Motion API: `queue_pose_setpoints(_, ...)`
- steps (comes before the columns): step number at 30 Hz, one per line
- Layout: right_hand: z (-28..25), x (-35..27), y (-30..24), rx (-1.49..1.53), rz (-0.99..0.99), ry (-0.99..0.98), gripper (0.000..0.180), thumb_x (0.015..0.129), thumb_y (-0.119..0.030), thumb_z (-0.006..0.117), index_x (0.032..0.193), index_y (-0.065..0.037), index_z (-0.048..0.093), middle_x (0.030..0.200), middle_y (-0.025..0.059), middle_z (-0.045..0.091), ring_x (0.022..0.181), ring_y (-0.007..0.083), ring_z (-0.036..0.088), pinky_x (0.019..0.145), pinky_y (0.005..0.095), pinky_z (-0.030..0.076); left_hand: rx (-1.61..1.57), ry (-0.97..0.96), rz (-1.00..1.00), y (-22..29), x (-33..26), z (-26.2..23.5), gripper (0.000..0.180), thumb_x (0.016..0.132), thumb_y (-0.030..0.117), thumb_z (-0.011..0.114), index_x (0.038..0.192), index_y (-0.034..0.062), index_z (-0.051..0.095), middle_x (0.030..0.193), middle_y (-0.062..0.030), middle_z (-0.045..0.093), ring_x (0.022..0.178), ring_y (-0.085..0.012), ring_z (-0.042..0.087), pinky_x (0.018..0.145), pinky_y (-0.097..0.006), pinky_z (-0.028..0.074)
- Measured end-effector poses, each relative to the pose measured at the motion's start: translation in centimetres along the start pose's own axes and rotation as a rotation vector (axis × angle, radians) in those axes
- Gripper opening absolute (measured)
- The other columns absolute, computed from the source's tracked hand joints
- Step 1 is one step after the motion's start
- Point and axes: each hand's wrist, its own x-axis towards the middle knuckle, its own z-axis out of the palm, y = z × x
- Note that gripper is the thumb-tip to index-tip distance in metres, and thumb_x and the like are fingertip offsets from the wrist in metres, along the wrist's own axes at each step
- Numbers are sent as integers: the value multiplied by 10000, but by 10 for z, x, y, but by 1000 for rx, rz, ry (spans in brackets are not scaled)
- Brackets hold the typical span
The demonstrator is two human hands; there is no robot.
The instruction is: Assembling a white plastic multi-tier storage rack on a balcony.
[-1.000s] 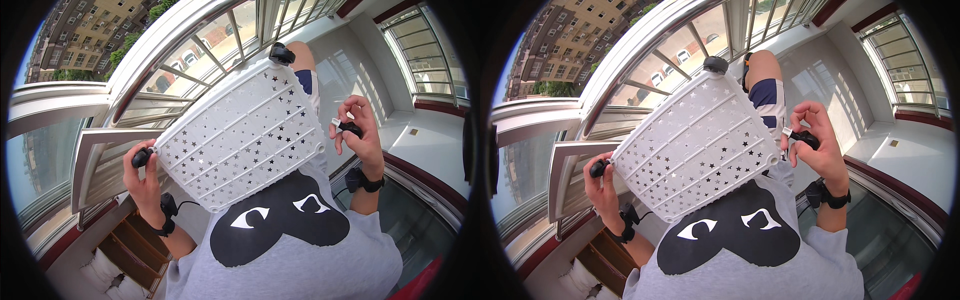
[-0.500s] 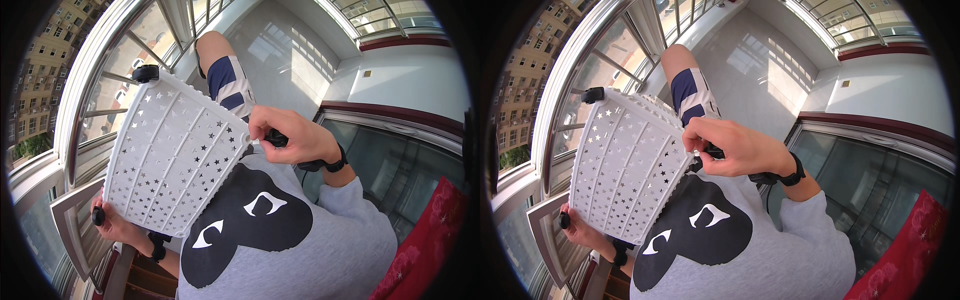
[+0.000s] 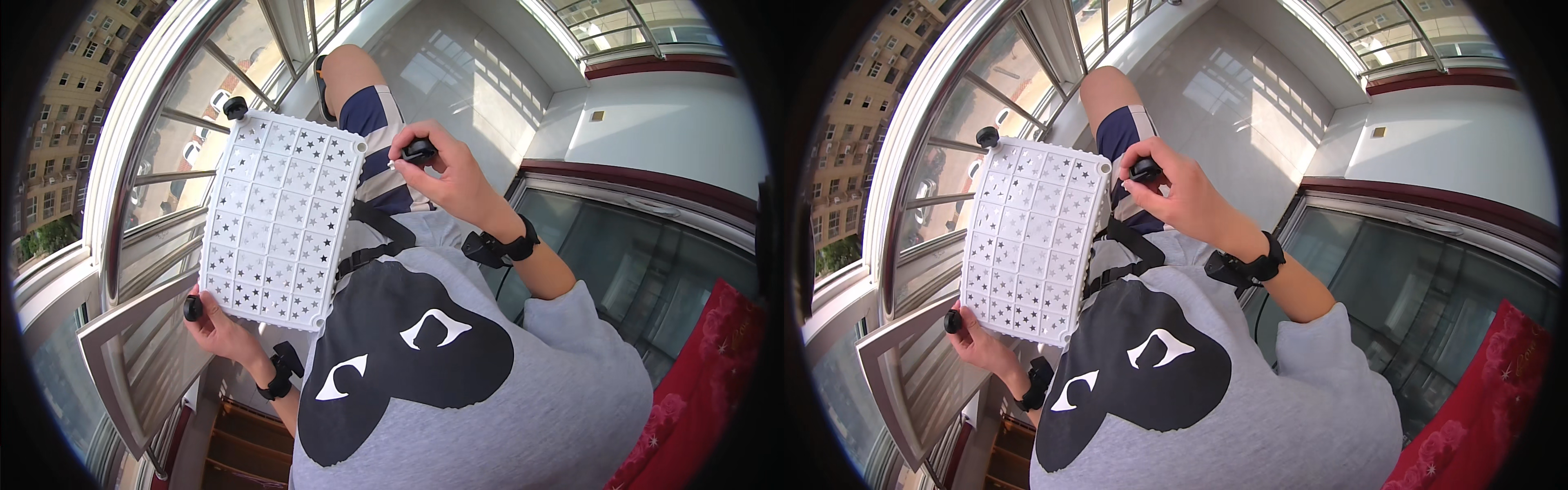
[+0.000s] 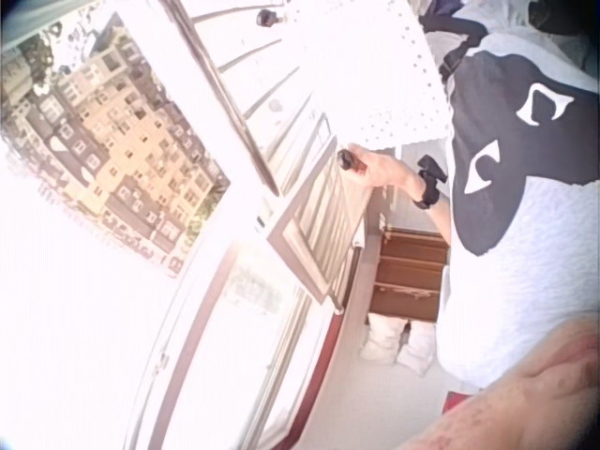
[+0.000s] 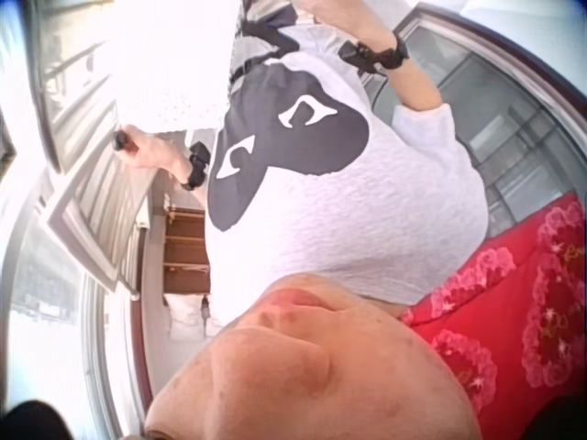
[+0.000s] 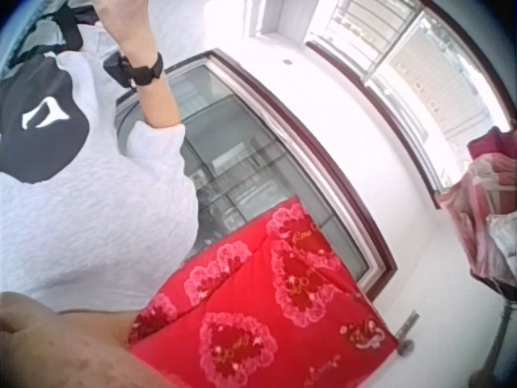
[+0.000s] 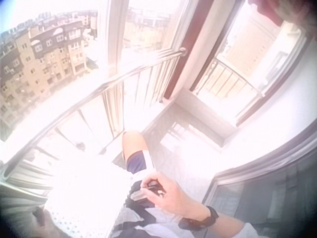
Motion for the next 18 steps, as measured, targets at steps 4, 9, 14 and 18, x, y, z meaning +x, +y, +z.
queue_pose_setpoints(4, 32, 23, -17, 5, 32, 144, 187, 872, -28, 597, 1047, -21, 531, 900, 31, 604, 730, 79, 568, 671, 238, 483, -71, 2, 58, 6, 6, -24, 242, 962, 185, 622, 1078, -27, 625, 965, -64, 657, 872, -106, 584, 801, -255, 469)
queue_pose_setpoints(9, 28, 24, 1, -116, 119, 89, 244, 877, -46, 596, 1105, -14, 516, 942, 53, 641, 782, 101, 603, 736, 255, 502, -89, 3, 30, 3, 5, -29, 230, 973, 154, 600, 1086, -46, 588, 1013, -86, 647, 905, -110, 598, 826, -260, 486)
queue_pose_setpoints(14, 6, 17, 35, -26, 31, 120, 295, 887, -72, 605, 1157, -33, 492, 942, 73, 659, 783, 137, 632, 740, 273, 509, -169, -1, 26, -2, -16, -2, 220, 958, 144, 621, 1073, -43, 608, 990, -74, 654, 891, -116, 593, 830, -267, 479)
queue_pose_setpoints(18, 9, 23, 36, -125, 7, 83, 297, 891, -88, 620, 1158, -48, 497, 962, 62, 663, 795, 158, 642, 746, 279, 511, -174, -19, 21, -11, -9, -5, 211, 959, 140, 618, 1072, -38, 607, 1007, -81, 654, 898, -117, 593, 832, -268, 480)
